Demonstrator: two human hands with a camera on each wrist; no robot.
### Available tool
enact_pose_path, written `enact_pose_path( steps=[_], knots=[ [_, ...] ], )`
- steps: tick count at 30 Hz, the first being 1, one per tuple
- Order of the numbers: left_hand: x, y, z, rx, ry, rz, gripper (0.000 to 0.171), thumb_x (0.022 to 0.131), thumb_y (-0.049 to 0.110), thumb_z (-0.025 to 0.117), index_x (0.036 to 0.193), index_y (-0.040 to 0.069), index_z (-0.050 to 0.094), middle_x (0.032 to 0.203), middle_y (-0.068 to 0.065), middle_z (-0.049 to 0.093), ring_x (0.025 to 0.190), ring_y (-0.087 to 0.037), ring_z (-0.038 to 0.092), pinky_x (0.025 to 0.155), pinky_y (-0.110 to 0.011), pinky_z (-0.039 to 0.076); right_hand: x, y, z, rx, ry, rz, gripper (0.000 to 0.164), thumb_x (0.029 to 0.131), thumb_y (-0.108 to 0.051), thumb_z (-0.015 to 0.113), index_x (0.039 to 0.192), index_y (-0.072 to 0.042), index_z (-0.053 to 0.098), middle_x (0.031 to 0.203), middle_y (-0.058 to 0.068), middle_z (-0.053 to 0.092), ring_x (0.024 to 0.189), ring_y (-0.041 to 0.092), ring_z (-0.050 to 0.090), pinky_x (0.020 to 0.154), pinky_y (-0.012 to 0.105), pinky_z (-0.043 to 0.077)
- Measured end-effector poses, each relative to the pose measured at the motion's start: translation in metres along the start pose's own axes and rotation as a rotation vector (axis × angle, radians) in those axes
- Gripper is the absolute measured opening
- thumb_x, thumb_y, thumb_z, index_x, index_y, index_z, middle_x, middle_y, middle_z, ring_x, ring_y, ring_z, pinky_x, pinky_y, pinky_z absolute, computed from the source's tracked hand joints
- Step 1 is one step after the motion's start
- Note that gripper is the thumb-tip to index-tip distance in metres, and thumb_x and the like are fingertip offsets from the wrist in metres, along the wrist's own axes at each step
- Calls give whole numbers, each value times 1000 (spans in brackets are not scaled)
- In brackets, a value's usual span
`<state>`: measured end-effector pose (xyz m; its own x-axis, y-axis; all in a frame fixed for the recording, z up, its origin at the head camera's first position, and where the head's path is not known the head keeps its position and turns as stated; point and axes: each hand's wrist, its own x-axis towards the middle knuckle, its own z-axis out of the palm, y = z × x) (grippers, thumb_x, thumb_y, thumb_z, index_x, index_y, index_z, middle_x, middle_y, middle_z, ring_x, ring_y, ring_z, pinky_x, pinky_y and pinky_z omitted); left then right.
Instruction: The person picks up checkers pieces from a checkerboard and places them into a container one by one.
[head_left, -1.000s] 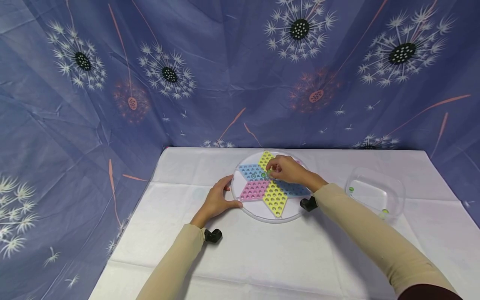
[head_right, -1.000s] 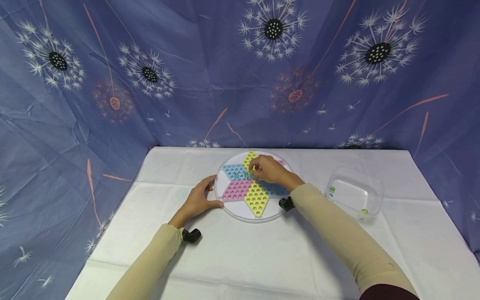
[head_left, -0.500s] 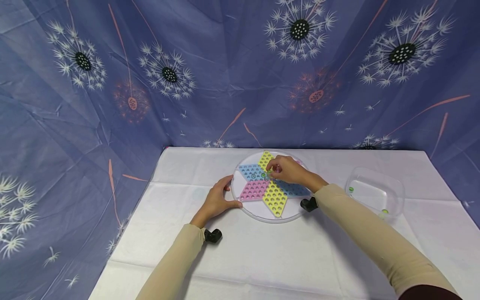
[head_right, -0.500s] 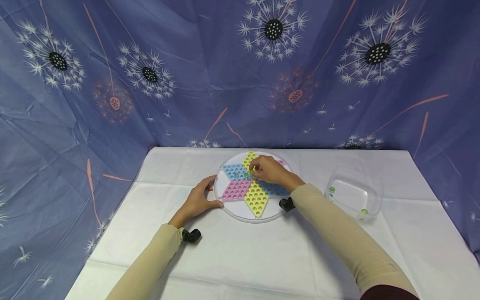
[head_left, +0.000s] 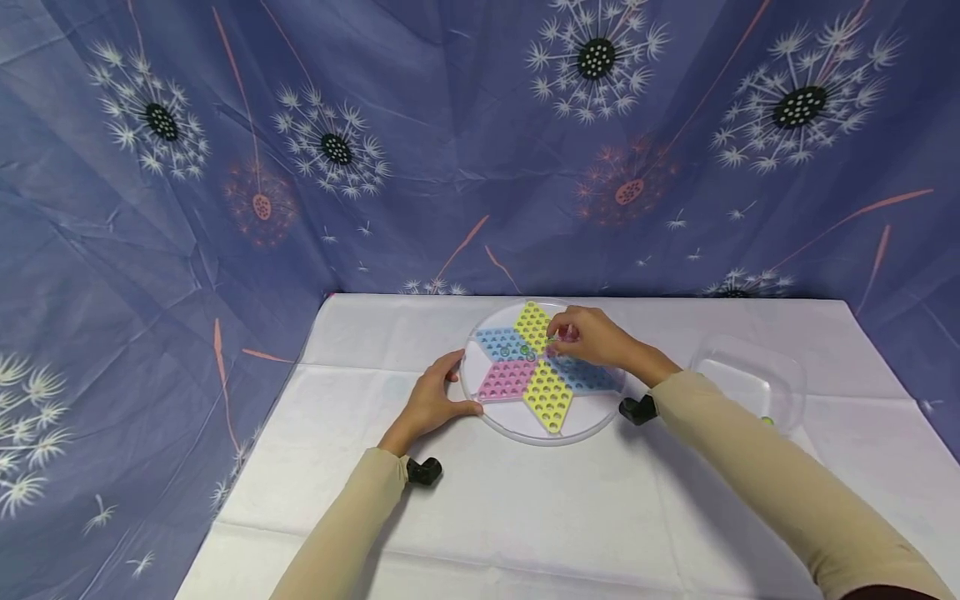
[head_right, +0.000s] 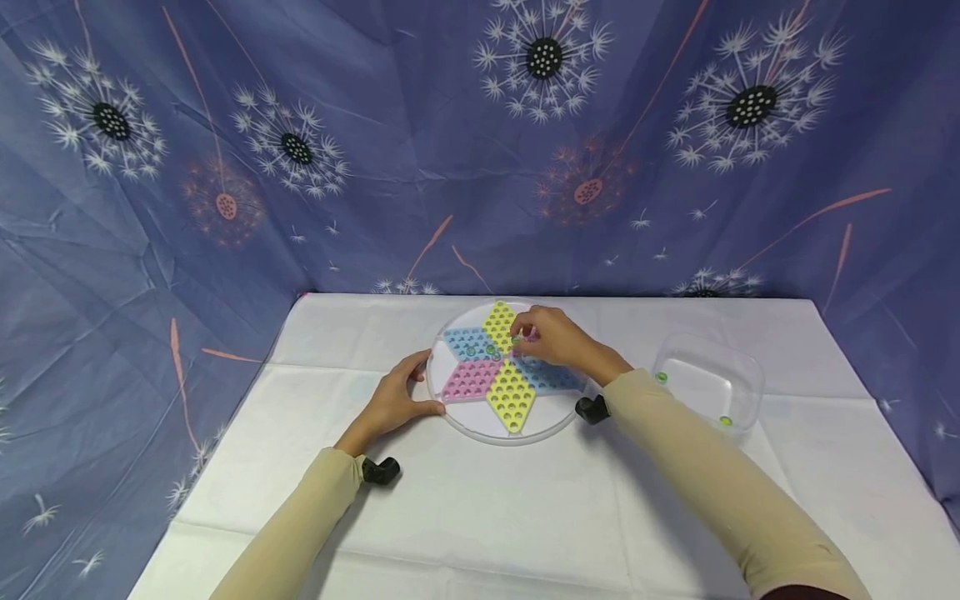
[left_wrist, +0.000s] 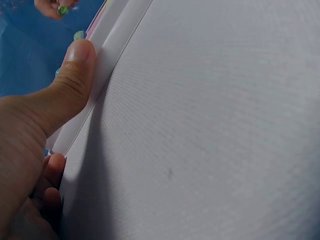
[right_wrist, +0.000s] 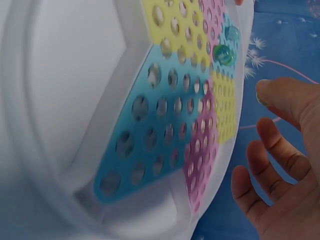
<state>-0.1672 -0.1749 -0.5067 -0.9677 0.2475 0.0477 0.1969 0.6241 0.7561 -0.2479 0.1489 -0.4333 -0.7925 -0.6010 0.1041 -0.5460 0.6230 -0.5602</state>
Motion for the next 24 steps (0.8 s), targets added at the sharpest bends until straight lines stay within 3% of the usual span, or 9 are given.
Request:
enact_pose_path(
  steps=[8, 24],
  knots=[
    [1, -2, 1, -7, -1, -4, 108, 69, 30, 98, 158, 11, 39, 123, -8, 57, 107, -23, 51, 100, -42, 39, -26, 13, -19, -37, 37, -14, 18, 90, -11, 80, 107, -7, 76, 93, 2, 66, 85, 23, 61, 77, 43, 51],
    [0, 1, 2, -4, -6, -7, 108, 69, 29, 98, 158, 9, 40, 118, -9, 56, 106, -25, 50, 99, -43, 39, -86, 40, -49, -84, 105, 74, 17, 90, -11, 80, 106, -11, 75, 93, 0, 64, 84, 19, 55, 72, 39, 48]
  ],
)
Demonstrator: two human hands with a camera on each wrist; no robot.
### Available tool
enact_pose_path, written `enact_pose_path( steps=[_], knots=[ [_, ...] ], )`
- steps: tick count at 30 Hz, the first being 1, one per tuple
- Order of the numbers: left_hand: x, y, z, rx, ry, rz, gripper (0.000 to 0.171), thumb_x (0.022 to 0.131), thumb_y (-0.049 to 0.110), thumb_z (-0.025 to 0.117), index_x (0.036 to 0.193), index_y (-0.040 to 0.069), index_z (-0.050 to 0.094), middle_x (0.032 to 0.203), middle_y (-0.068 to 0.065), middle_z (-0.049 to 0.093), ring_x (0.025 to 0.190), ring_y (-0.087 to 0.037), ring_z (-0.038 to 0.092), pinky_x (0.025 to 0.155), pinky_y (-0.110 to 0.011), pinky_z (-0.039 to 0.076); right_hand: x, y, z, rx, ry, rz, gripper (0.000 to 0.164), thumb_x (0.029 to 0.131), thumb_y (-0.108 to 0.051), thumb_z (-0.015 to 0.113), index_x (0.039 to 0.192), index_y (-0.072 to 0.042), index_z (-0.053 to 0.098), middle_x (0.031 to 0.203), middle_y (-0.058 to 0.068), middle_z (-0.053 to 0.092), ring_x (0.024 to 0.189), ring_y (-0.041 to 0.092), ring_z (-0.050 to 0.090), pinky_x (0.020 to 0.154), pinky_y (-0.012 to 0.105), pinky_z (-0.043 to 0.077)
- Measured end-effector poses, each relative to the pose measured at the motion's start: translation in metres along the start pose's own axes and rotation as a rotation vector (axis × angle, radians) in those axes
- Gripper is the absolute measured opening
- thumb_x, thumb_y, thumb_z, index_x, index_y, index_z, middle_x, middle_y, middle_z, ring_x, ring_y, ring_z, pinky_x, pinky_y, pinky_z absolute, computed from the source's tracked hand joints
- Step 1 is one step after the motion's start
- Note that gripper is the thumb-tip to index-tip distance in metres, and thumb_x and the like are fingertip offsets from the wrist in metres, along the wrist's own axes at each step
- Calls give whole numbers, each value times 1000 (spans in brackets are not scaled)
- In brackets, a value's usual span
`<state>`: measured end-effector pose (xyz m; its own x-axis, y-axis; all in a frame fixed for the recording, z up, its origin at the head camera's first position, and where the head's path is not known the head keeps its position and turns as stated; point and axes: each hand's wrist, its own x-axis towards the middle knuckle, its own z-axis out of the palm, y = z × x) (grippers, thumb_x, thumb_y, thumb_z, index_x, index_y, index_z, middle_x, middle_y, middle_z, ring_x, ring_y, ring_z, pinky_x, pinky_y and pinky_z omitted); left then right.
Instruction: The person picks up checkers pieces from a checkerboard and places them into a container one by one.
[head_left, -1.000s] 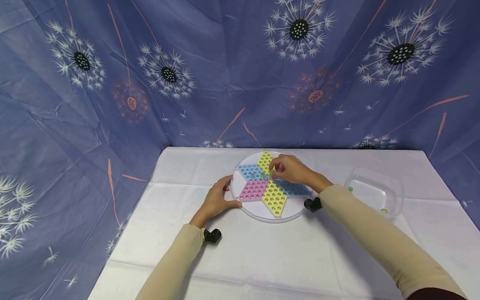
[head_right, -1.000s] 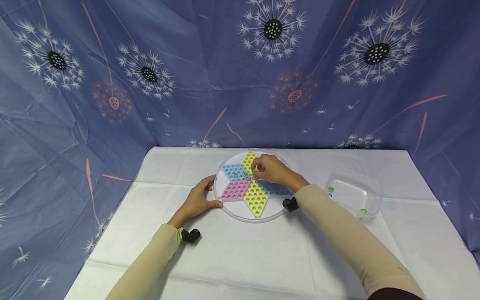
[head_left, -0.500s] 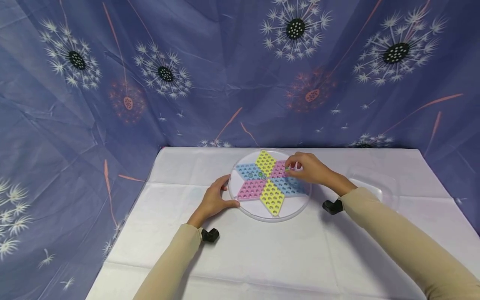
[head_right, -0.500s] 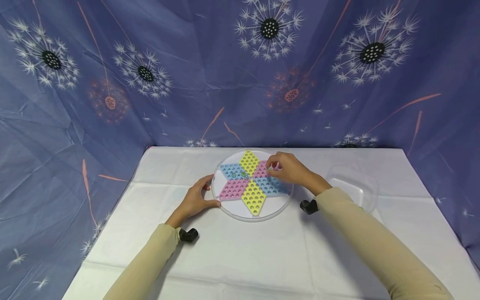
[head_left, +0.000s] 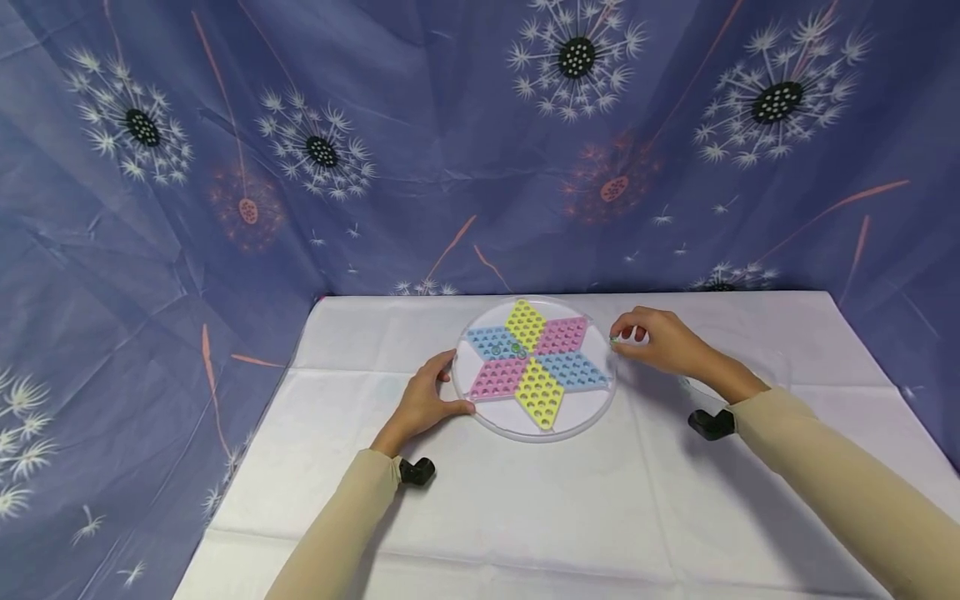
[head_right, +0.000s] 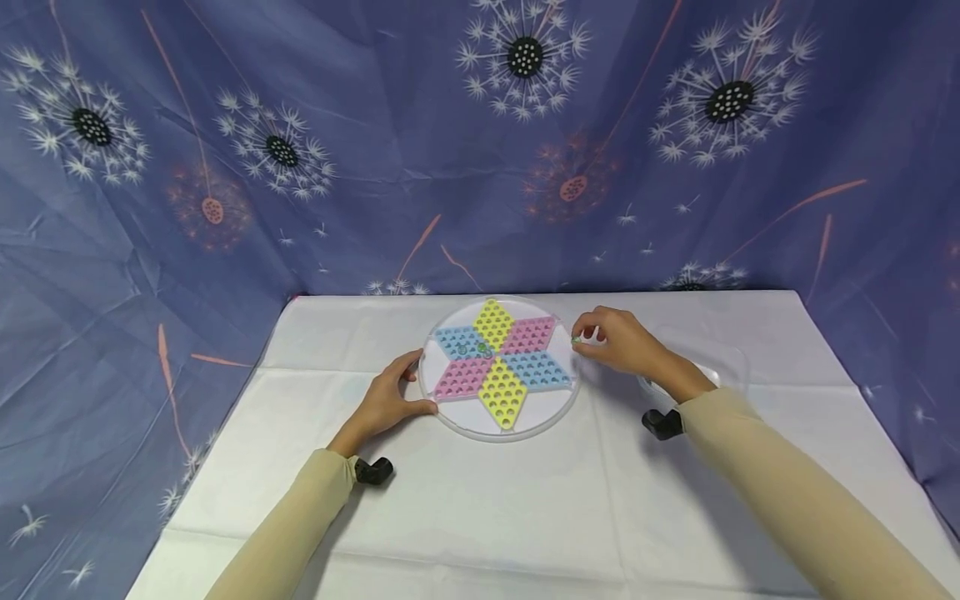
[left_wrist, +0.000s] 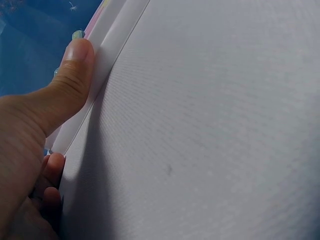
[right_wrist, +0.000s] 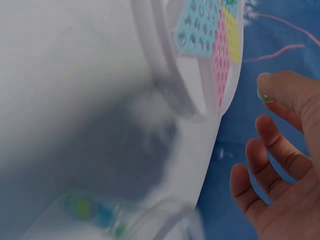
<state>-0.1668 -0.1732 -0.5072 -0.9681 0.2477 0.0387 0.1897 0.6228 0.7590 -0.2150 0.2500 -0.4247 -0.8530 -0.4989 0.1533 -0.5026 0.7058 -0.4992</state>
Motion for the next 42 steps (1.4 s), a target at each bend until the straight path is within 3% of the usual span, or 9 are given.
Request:
enact_pose_path(
  steps=[11, 20, 36, 42],
  knots=[
    [2, -3, 0, 21, 5, -3, 108, 70, 30, 97, 159, 10, 38, 122, -9, 57, 107, -23, 51, 99, -42, 40, -23, 17, -4, -15, 56, -30, 16, 88, -6, 80, 103, -10, 75, 90, -1, 63, 80, 18, 56, 66, 33, 47],
    [2, 2, 0, 18, -2, 6, 108, 70, 30, 97, 159, 10, 38, 123, -9, 56, 107, -24, 51, 99, -43, 39, -30, 21, -3, -7, 90, -18, 16, 89, -9, 80, 103, -13, 75, 90, -2, 63, 80, 17, 56, 67, 32, 47],
    [1, 2, 0, 12, 3, -7, 106, 71, 29, 97, 158, 10, 40, 123, -9, 57, 107, -24, 51, 98, -43, 39, -40, 25, -11, 0, 189, -70, 15, 87, -8, 82, 100, -13, 75, 87, -3, 63, 75, 13, 56, 61, 27, 48],
    [1, 0, 2, 7, -1, -9, 107, 70, 30, 97, 158, 10, 40, 123, -9, 57, 107, -24, 51, 98, -43, 39, -49, 30, -17, -31, 210, -39, 15, 87, -10, 82, 100, -15, 75, 88, -4, 63, 76, 12, 57, 63, 27, 48]
  ],
)
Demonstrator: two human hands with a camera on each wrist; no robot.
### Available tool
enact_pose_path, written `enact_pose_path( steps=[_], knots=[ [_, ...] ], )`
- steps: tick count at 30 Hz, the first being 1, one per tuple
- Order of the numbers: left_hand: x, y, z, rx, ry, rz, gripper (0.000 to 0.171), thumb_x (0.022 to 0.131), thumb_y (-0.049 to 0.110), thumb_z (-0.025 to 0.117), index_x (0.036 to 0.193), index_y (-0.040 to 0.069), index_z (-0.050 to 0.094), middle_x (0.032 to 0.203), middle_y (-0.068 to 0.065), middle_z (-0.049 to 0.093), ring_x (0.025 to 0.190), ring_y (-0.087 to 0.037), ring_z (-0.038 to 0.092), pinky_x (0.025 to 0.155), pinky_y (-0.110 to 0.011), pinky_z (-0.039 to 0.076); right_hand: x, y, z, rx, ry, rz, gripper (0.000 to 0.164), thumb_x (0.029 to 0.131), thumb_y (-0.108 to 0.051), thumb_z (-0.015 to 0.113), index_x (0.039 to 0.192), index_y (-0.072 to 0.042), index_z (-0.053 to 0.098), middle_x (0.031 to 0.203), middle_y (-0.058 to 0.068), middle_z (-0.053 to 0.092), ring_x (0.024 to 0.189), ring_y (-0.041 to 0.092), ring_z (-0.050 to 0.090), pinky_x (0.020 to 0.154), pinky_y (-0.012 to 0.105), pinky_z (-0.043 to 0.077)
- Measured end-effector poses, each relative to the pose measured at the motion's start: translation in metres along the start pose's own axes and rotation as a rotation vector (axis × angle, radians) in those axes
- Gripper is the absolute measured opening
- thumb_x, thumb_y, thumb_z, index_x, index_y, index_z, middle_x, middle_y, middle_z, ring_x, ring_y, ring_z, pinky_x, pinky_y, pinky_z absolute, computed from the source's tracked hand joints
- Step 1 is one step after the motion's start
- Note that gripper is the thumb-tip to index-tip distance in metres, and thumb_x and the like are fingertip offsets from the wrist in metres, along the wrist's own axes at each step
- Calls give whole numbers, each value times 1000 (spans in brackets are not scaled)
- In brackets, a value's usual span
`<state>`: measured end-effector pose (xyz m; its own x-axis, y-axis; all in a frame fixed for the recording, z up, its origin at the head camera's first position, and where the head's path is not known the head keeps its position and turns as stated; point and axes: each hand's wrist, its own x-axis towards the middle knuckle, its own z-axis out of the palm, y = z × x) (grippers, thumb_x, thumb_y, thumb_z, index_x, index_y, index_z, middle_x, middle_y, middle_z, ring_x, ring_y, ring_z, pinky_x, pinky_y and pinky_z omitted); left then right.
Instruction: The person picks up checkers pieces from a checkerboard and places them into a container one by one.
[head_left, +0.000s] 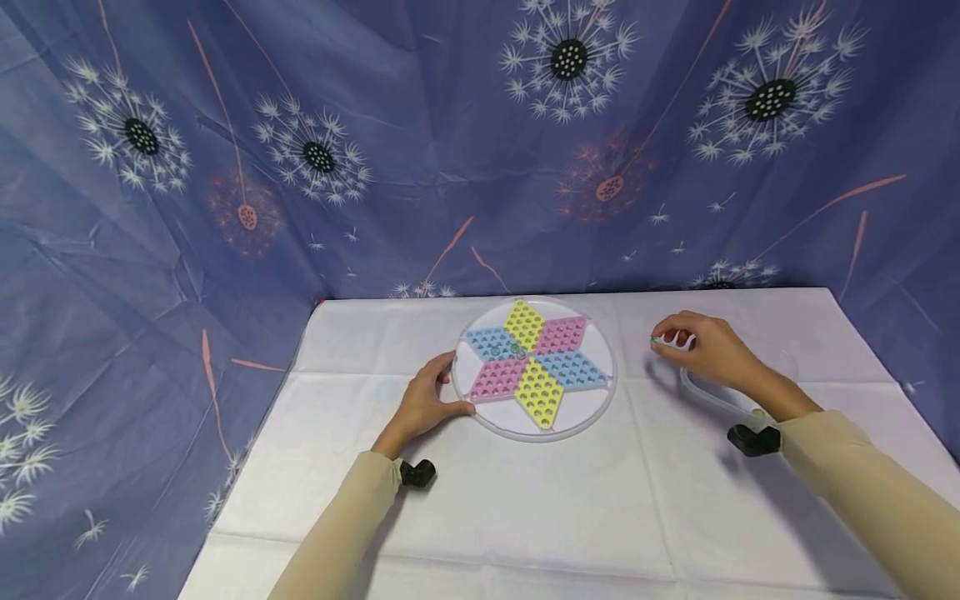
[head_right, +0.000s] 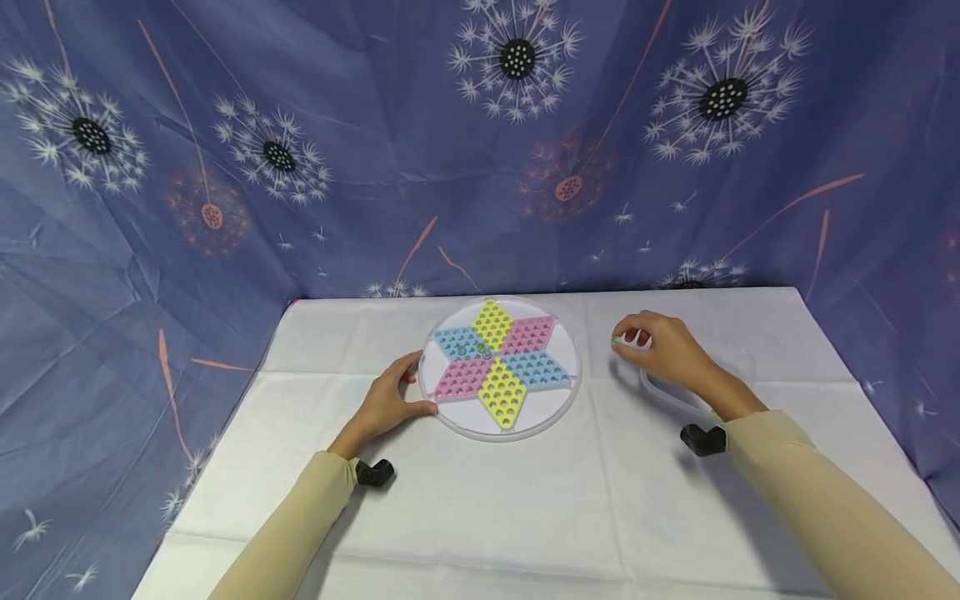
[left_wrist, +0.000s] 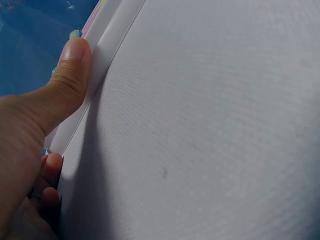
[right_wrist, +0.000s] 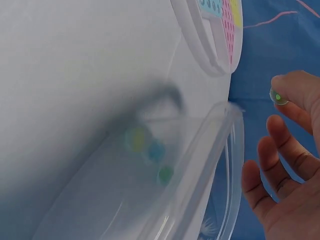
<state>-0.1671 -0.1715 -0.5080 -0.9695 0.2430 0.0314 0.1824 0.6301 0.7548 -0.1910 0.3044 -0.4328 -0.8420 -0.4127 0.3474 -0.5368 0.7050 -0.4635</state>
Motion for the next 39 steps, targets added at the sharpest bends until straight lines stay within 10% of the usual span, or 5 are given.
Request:
enact_pose_path(
  steps=[18, 39],
  knots=[
    [-1, 2, -1, 1, 5, 9, 107, 70, 28, 97, 158, 9, 40, 125, -9, 56, 107, -24, 51, 99, -42, 40, -33, 17, -27, 17, 0, 169, 11, 93, -19, 78, 104, -17, 75, 91, -1, 64, 79, 5, 56, 68, 14, 45],
    [0, -1, -1, -9, 6, 15, 107, 70, 29, 97, 158, 9, 39, 128, -9, 56, 107, -24, 50, 98, -43, 40, -41, 22, -32, 30, -41, 276, 18, 94, -26, 77, 109, -16, 75, 93, 3, 65, 78, 5, 58, 65, 25, 47]
  ],
)
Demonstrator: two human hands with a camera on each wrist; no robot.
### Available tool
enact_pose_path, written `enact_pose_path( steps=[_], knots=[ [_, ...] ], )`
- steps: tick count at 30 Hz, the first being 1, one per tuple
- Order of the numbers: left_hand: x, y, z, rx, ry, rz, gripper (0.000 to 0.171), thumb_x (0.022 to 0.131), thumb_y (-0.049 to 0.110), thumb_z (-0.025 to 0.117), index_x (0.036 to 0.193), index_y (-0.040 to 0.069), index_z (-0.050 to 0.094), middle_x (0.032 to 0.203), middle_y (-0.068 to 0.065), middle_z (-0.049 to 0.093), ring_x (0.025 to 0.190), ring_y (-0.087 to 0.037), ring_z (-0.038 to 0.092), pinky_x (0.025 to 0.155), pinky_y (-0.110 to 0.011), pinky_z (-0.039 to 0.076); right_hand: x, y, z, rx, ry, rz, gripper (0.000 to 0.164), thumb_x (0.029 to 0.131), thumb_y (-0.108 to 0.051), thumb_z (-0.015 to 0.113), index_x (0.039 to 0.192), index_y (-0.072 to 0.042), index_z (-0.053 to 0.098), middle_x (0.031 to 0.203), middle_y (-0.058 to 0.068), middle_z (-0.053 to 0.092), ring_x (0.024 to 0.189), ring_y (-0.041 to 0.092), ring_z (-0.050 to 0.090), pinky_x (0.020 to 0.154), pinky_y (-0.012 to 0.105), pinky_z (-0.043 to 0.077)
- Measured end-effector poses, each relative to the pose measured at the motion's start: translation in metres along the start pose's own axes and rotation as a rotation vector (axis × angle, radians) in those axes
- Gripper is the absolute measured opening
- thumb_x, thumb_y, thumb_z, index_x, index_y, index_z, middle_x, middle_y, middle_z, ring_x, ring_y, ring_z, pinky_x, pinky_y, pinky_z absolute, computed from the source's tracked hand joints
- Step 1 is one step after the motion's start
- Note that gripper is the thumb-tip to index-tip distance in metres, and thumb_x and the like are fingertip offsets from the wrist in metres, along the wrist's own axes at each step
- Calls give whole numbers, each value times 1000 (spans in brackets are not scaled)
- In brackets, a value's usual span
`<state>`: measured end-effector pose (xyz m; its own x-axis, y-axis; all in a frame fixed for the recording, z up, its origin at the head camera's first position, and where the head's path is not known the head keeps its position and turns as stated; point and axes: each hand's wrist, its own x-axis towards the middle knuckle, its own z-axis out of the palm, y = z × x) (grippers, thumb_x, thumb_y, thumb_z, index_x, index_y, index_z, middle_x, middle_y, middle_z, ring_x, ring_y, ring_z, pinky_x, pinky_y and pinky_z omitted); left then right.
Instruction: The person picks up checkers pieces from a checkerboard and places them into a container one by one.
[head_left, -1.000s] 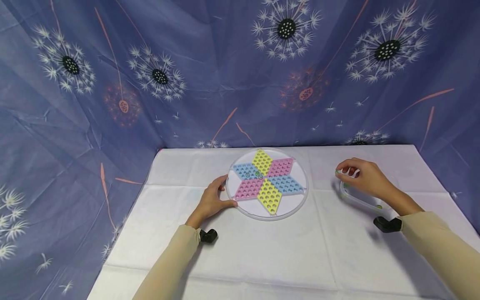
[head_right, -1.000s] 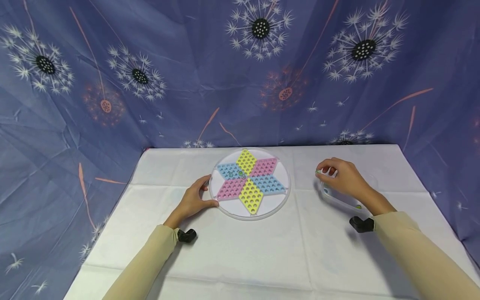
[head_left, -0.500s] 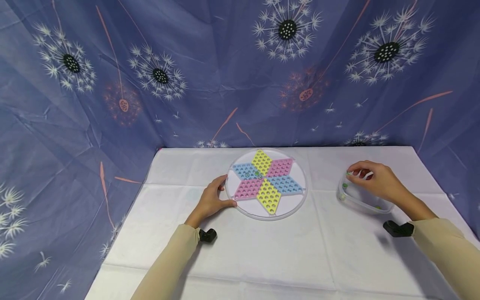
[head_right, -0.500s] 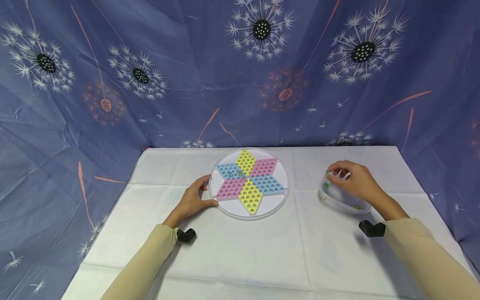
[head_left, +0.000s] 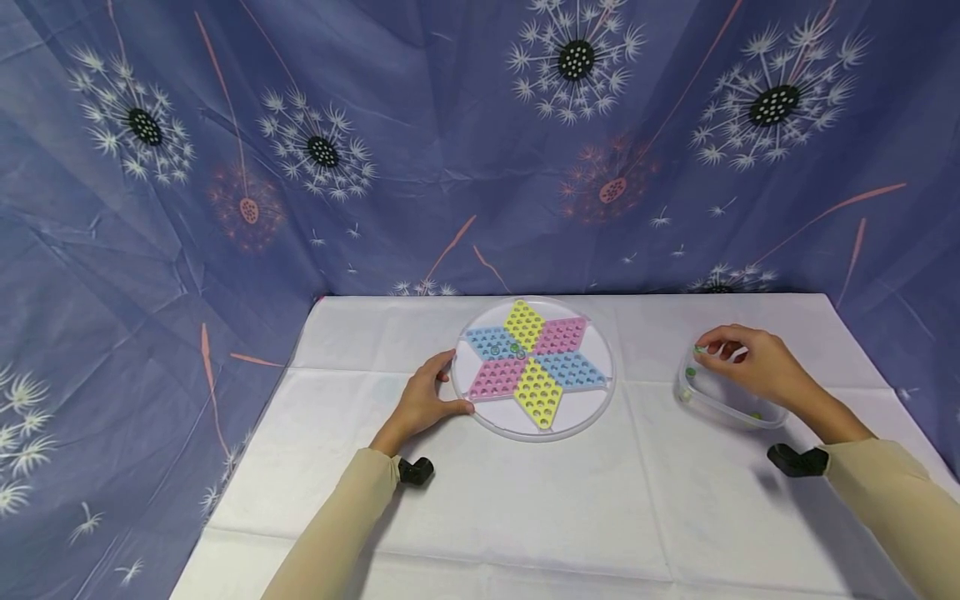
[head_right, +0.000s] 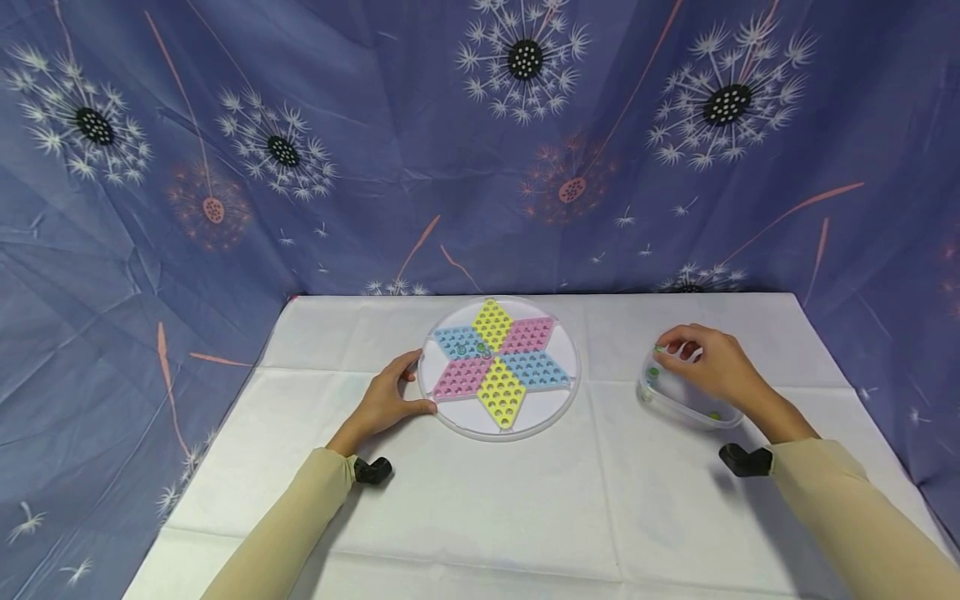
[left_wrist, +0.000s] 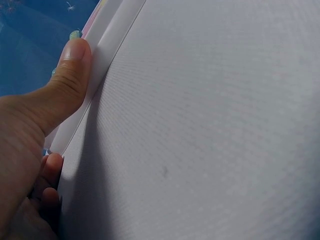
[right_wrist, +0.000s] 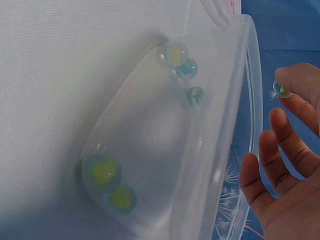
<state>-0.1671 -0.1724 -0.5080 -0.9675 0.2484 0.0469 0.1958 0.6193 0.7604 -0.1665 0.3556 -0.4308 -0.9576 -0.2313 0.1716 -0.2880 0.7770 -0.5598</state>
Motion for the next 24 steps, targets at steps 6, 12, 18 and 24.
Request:
enact_pose_path(
  steps=[6, 12, 18, 24],
  knots=[
    [-1, 1, 0, 11, 2, 5, 106, 70, 29, 97, 158, 9, 40, 127, -9, 56, 106, -24, 51, 97, -43, 40, -2, 7, 5, 4, -17, 8, 17, 94, -26, 78, 108, -17, 75, 93, 2, 66, 79, 4, 57, 65, 26, 46],
    [0, 1, 0, 14, 0, 0, 107, 70, 29, 97, 158, 9, 40, 128, -9, 56, 107, -24, 51, 98, -42, 40, -4, 13, 10, 0, -23, -6, 14, 92, -22, 79, 105, -18, 76, 91, 1, 66, 78, 4, 58, 63, 26, 47],
    [-1, 2, -1, 12, 3, 0, 107, 70, 29, 97, 158, 9, 40, 126, -9, 57, 107, -24, 51, 98, -42, 40, -4, 14, 13, 7, -28, -14, 15, 92, -21, 79, 106, -16, 75, 93, 1, 67, 78, 4, 58, 64, 25, 47],
    [-1, 1, 0, -2, 8, 14, 107, 70, 29, 97, 157, 7, 40, 124, -9, 57, 106, -24, 51, 97, -43, 40, -5, 15, 14, 11, -44, 4, 21, 92, -24, 80, 110, -15, 75, 96, 2, 67, 79, 4, 58, 65, 26, 48]
  ],
)
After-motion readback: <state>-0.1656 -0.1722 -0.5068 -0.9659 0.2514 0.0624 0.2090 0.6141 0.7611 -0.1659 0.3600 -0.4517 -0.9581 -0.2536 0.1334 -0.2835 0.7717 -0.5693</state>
